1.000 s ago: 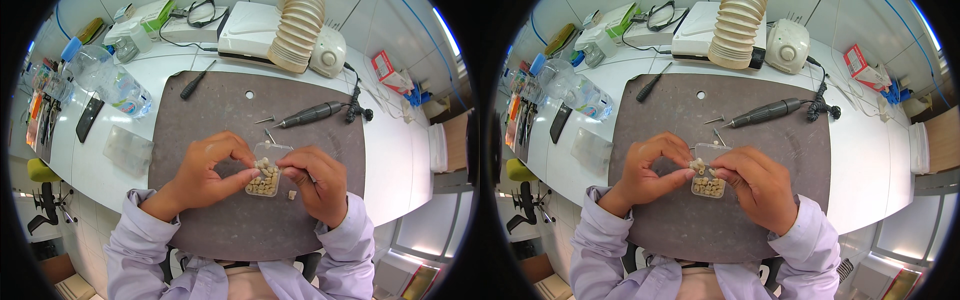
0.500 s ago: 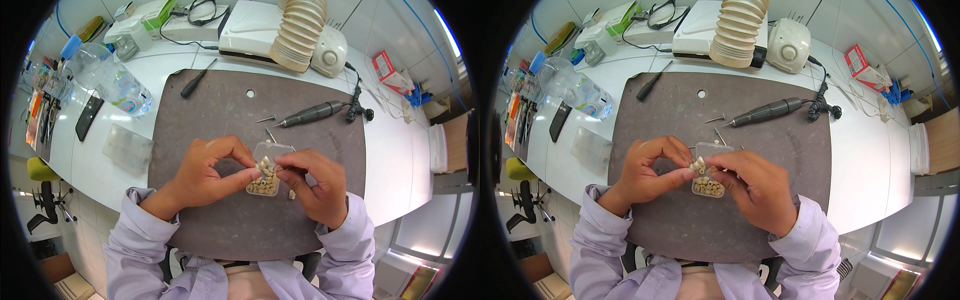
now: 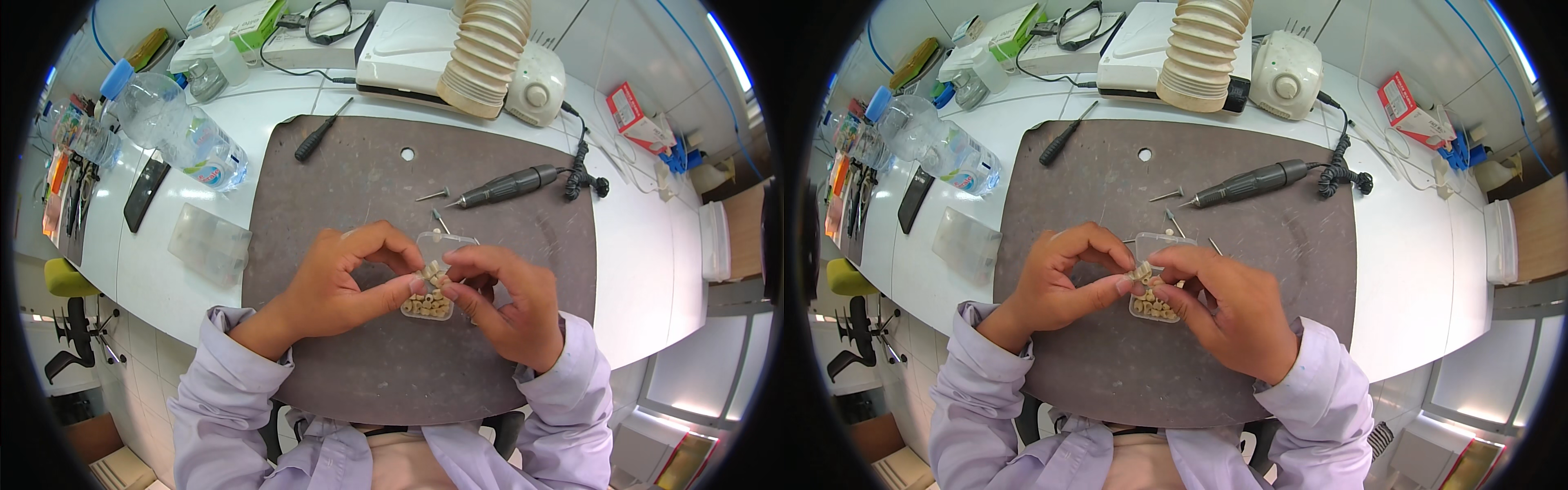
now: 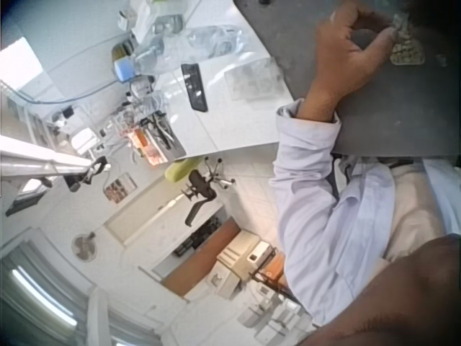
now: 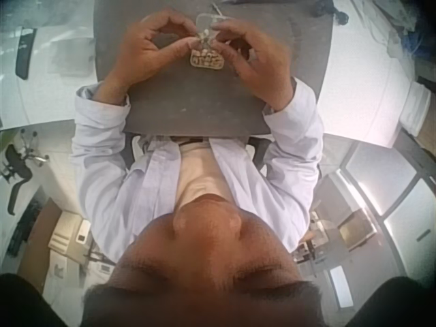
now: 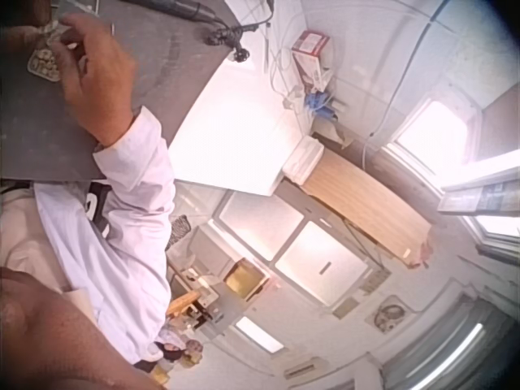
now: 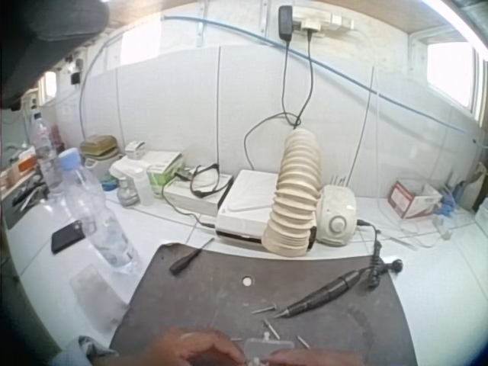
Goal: The person picks a dental prosthesis from a container and uses a dental micro motor tool to sharpen its edge.
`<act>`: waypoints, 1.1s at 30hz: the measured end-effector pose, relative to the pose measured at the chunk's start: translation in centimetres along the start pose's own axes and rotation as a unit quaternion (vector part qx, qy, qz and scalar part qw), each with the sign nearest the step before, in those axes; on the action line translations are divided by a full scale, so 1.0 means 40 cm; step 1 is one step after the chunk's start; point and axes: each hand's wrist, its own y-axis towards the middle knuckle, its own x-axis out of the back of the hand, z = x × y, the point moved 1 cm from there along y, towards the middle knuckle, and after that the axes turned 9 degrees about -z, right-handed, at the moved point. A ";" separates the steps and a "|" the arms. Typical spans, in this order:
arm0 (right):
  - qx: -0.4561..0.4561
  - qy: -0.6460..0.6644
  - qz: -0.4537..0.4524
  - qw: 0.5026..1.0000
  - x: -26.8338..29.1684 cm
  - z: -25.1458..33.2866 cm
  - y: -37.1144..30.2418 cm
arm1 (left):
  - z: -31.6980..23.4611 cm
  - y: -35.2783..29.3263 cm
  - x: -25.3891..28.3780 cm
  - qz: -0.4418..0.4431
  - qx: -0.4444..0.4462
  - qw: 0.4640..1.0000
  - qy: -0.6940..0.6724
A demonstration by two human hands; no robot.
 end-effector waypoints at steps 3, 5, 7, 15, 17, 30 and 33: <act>0.001 0.012 0.005 1.000 -0.005 -0.003 -0.001 | -0.008 0.000 0.001 0.011 0.021 1.000 -0.001; 0.009 0.012 -0.001 1.000 -0.008 -0.004 -0.002 | -0.007 0.000 0.003 0.024 0.020 1.000 0.001; 0.000 0.001 0.007 1.000 -0.003 -0.001 -0.002 | -0.004 0.001 0.004 0.035 -0.005 0.999 0.009; 0.002 0.004 0.010 1.000 -0.004 0.002 0.001 | -0.005 -0.001 0.005 0.039 0.030 0.999 -0.008; 0.003 -0.002 0.008 1.000 -0.002 0.004 0.002 | -0.004 -0.001 0.005 0.041 0.030 0.999 -0.012; 0.047 -0.015 -0.003 0.999 0.000 -0.002 0.006 | -0.007 0.001 0.004 0.037 0.029 0.999 -0.011; 0.044 -0.015 -0.004 0.999 0.001 -0.002 0.007 | 0.001 0.000 0.003 0.034 0.027 0.999 -0.016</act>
